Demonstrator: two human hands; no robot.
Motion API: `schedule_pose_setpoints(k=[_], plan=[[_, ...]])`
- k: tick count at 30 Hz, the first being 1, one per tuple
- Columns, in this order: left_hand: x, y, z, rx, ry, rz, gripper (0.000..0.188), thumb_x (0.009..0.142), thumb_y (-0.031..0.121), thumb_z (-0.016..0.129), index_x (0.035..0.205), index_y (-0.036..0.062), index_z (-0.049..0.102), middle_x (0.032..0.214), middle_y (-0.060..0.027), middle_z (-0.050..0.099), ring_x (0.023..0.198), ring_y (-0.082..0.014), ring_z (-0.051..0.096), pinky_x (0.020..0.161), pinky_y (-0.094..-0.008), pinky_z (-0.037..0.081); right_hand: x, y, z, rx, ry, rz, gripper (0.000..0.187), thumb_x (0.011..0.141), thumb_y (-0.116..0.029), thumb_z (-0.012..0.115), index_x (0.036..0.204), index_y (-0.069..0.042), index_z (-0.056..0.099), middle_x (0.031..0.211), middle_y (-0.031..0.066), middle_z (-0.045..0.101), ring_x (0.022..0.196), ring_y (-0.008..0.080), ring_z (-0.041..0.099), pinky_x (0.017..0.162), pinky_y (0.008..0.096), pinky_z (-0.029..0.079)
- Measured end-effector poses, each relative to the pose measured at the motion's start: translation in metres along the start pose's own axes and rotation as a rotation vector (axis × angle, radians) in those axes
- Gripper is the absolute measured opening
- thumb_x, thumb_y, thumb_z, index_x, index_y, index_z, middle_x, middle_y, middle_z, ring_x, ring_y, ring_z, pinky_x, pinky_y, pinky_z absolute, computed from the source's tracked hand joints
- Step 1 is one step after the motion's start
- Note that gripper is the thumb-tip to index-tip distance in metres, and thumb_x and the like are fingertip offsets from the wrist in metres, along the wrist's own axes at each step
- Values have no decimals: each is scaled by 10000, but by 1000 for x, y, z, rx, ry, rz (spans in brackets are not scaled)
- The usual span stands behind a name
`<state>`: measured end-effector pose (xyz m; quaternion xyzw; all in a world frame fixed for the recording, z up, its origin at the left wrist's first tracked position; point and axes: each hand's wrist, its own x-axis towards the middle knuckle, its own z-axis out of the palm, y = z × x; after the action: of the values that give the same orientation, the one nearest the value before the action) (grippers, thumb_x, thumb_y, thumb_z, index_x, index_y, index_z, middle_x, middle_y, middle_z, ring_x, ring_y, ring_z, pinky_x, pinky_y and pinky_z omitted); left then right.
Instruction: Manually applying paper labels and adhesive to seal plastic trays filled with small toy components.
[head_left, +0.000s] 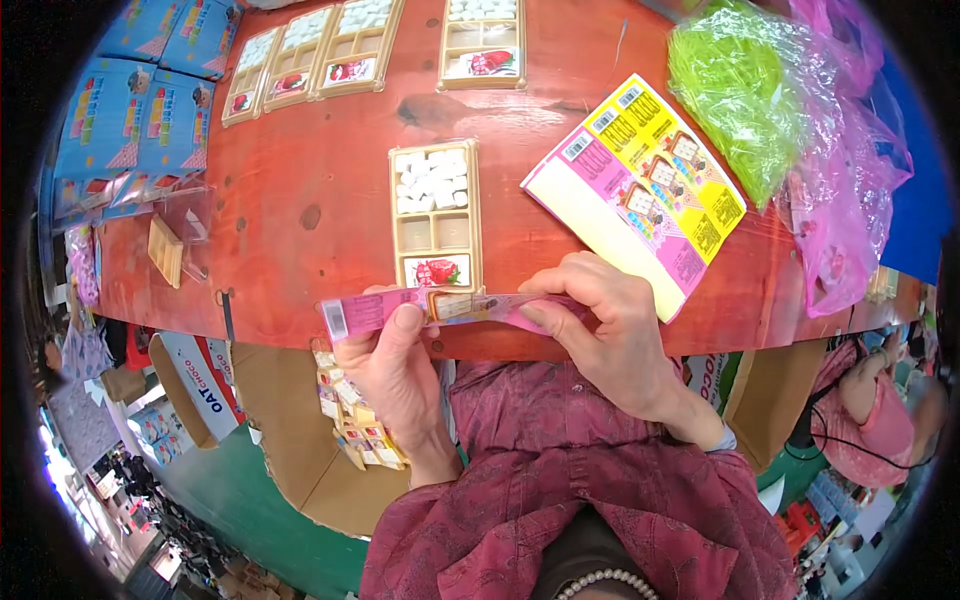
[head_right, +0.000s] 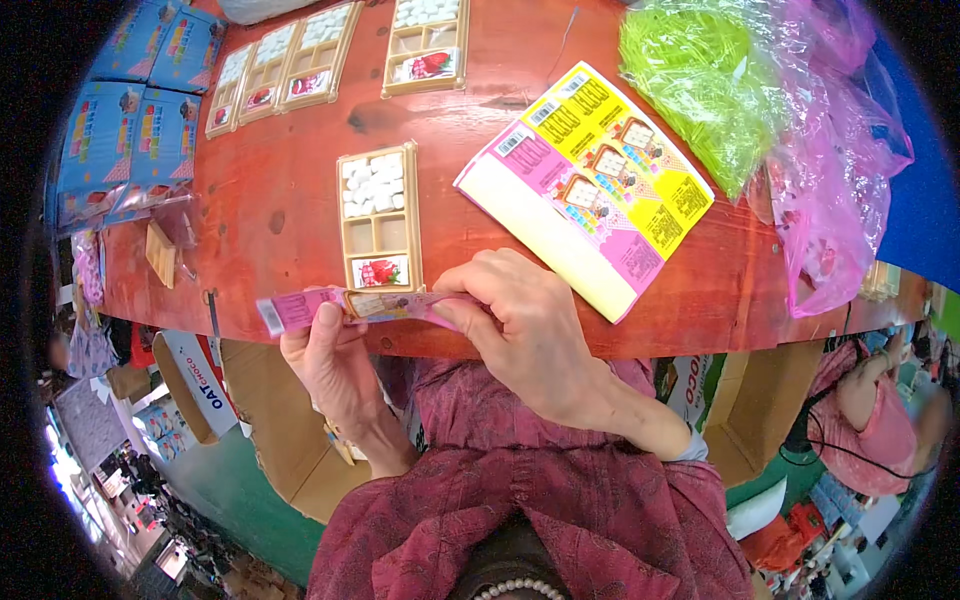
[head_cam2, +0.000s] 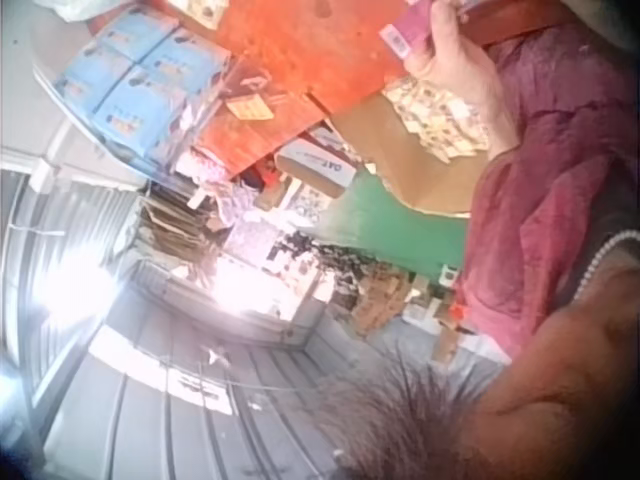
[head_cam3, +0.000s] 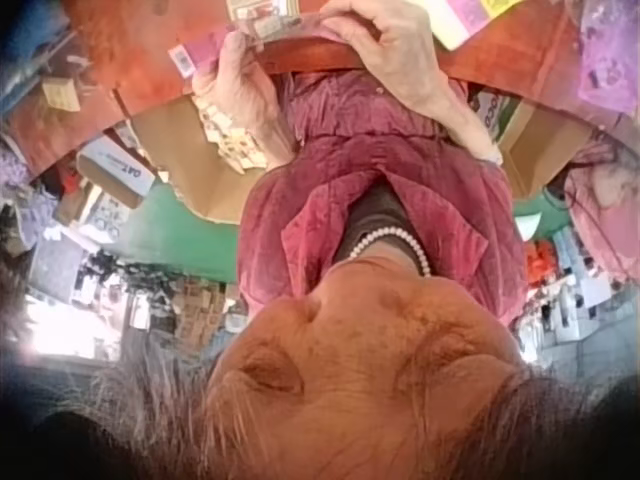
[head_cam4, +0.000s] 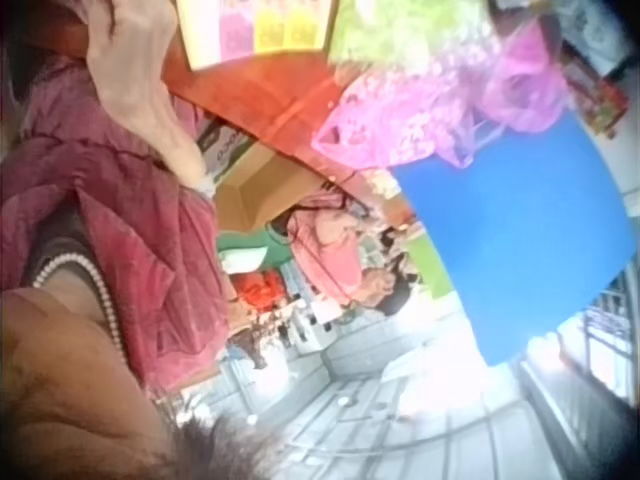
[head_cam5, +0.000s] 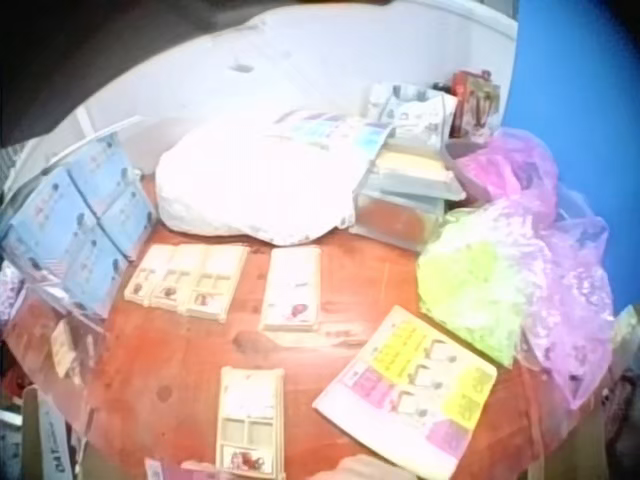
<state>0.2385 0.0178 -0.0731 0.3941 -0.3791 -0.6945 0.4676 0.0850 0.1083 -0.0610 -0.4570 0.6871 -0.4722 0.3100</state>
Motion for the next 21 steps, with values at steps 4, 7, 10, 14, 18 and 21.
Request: schedule_pose_setpoints(k=[4, 7, 10, 14, 18, 21], plan=[[11, 0, 2, 112, 86, 45, 63, 757, 0, 674, 811, -7, 643, 726, -66, 628, 585, -112, 546, 531, -221, 435, 4, -3, 13, 158, 124, 166, 92, 771, -29, 652, 806, 28, 590, 704, 53, 595, 639, 93, 543, 571, 236, 429], [19, -1, -4, 306, 146, 140, 65, 759, 12, 685, 814, -10, 658, 712, -56, 638, 587, -85, 548, 549, -208, 441, 16, -1, 17, 136, 116, 177, 127, 762, -58, 677, 746, 15, 574, 675, 43, 585, 618, 83, 527, 563, 231, 420], [29, -9, -7, 425, 151, 227, 65, 772, 20, 679, 825, -16, 668, 710, -30, 639, 615, -55, 549, 563, -190, 435, 30, 5, 18, 82, 129, 161, 168, 747, -78, 699, 725, 14, 561, 637, 33, 568, 599, 73, 505, 556, 231, 411], [40, -15, -5, 393, 145, 202, 77, 786, 27, 670, 847, -19, 673, 718, -15, 641, 628, -40, 545, 575, -180, 429, 43, 17, 21, -2, 165, 117, 209, 739, -123, 720, 707, 9, 561, 599, 33, 550, 570, 64, 482, 520, 245, 395], [45, -16, -8, 484, 124, 145, 80, 788, 16, 663, 857, -24, 674, 728, -8, 642, 636, -32, 535, 588, -179, 429, 47, 20, 28, -49, 158, 151, 225, 740, -139, 724, 701, 10, 560, 594, 40, 549, 561, 67, 480, 511, 250, 391], [50, -20, -6, 513, 134, 160, 86, 788, 12, 662, 862, -31, 673, 733, -8, 643, 642, -28, 528, 580, -184, 425, 48, 20, 31, -74, 162, 171, 227, 744, -141, 721, 697, 11, 559, 584, 43, 546, 560, 68, 479, 510, 253, 393]])
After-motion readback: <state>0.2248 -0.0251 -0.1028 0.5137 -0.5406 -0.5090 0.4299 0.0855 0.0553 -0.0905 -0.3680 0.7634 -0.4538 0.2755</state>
